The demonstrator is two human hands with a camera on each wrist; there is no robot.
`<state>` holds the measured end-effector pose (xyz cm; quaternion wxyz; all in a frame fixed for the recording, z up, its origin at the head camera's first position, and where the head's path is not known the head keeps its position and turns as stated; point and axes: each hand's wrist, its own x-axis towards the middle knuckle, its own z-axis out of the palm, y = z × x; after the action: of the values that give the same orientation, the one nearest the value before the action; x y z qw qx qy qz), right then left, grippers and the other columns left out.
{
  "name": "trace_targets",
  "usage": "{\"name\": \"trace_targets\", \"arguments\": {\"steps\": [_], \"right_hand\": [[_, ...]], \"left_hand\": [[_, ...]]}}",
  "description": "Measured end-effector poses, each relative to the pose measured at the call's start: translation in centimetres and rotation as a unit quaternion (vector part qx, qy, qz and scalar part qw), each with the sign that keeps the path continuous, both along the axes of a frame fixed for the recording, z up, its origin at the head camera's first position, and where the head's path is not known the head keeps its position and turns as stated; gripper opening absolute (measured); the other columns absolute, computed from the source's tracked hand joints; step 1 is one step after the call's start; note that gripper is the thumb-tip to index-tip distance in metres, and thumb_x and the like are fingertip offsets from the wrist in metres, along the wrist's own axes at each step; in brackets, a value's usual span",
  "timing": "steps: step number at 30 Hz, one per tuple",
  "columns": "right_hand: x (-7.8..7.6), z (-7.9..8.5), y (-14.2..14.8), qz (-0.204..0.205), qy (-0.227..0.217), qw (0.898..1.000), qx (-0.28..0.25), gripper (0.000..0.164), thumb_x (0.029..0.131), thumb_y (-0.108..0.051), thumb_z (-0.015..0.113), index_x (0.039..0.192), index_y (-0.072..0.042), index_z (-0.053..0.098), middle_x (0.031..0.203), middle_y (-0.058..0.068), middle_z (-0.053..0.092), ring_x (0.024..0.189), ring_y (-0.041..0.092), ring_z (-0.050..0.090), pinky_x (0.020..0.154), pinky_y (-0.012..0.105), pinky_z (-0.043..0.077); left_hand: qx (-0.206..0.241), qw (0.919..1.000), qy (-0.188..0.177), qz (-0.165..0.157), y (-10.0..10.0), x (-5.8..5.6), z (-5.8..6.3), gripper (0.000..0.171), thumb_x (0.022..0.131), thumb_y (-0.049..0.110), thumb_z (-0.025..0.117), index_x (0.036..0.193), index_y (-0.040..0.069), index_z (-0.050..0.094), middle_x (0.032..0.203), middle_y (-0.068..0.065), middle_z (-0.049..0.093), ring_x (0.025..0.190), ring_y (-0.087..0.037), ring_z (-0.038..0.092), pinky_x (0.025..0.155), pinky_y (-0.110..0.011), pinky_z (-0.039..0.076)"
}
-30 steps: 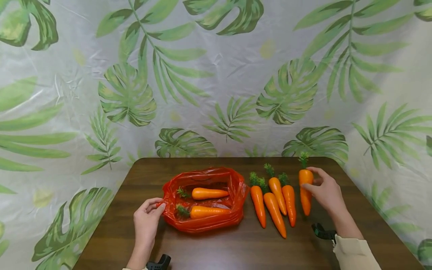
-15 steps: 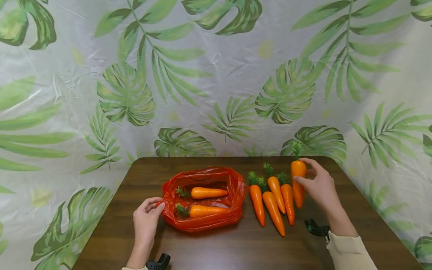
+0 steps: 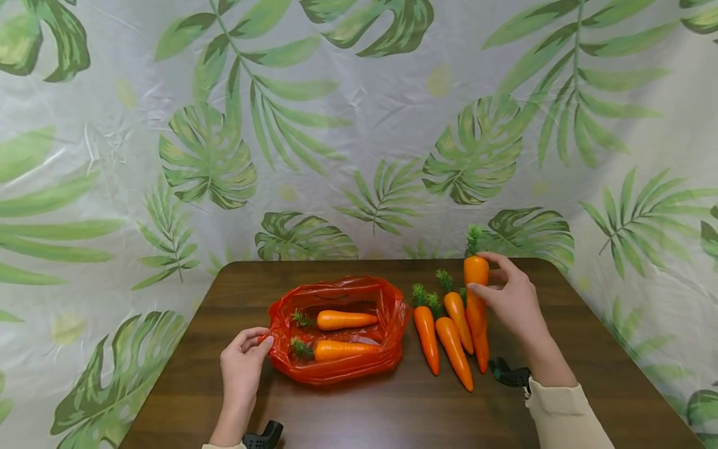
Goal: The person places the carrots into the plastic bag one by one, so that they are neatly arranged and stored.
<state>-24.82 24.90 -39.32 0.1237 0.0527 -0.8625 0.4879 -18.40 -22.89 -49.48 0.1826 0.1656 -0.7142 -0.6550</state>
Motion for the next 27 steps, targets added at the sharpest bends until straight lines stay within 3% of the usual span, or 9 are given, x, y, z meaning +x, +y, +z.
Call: {"name": "trace_targets", "arguments": {"steps": [8,20,27], "right_hand": [[0.4,1.2,-2.0,0.018,-0.011,0.999,-0.028,0.064,0.090,-0.028,0.078,0.147,-0.026,0.049,0.123,0.021,0.060,0.091,0.026,0.071,0.068,0.038,0.059],[0.2,2.1,-5.3,0.056,-0.004,0.998,-0.042,0.063,0.090,-0.024,0.078,0.146,-0.030,0.050,0.126,0.018,0.062,0.095,0.030,0.070,0.074,0.046,0.059],[0.3,2.8,-7.2,0.073,-0.007,0.996,-0.057,0.061,0.089,-0.024,0.080,0.143,-0.034,0.052,0.126,0.015,0.062,0.093,0.028,0.070,0.075,0.045,0.059]], "left_hand": [[0.001,1.0000,-0.003,0.001,0.0,-0.1,0.0,0.023,0.090,0.009,0.076,0.112,0.004,0.071,0.104,-0.017,0.070,0.081,-0.018,0.066,0.073,-0.025,0.057],[-0.006,0.9999,0.005,0.007,-0.2,-0.2,-0.3,0.020,0.091,0.008,0.075,0.110,0.004,0.072,0.103,-0.018,0.070,0.080,-0.018,0.066,0.073,-0.025,0.058],[0.002,1.0000,0.005,0.003,0.0,-0.2,-0.2,0.022,0.090,0.008,0.077,0.111,0.003,0.072,0.102,-0.018,0.070,0.079,-0.017,0.066,0.073,-0.028,0.058]]}}
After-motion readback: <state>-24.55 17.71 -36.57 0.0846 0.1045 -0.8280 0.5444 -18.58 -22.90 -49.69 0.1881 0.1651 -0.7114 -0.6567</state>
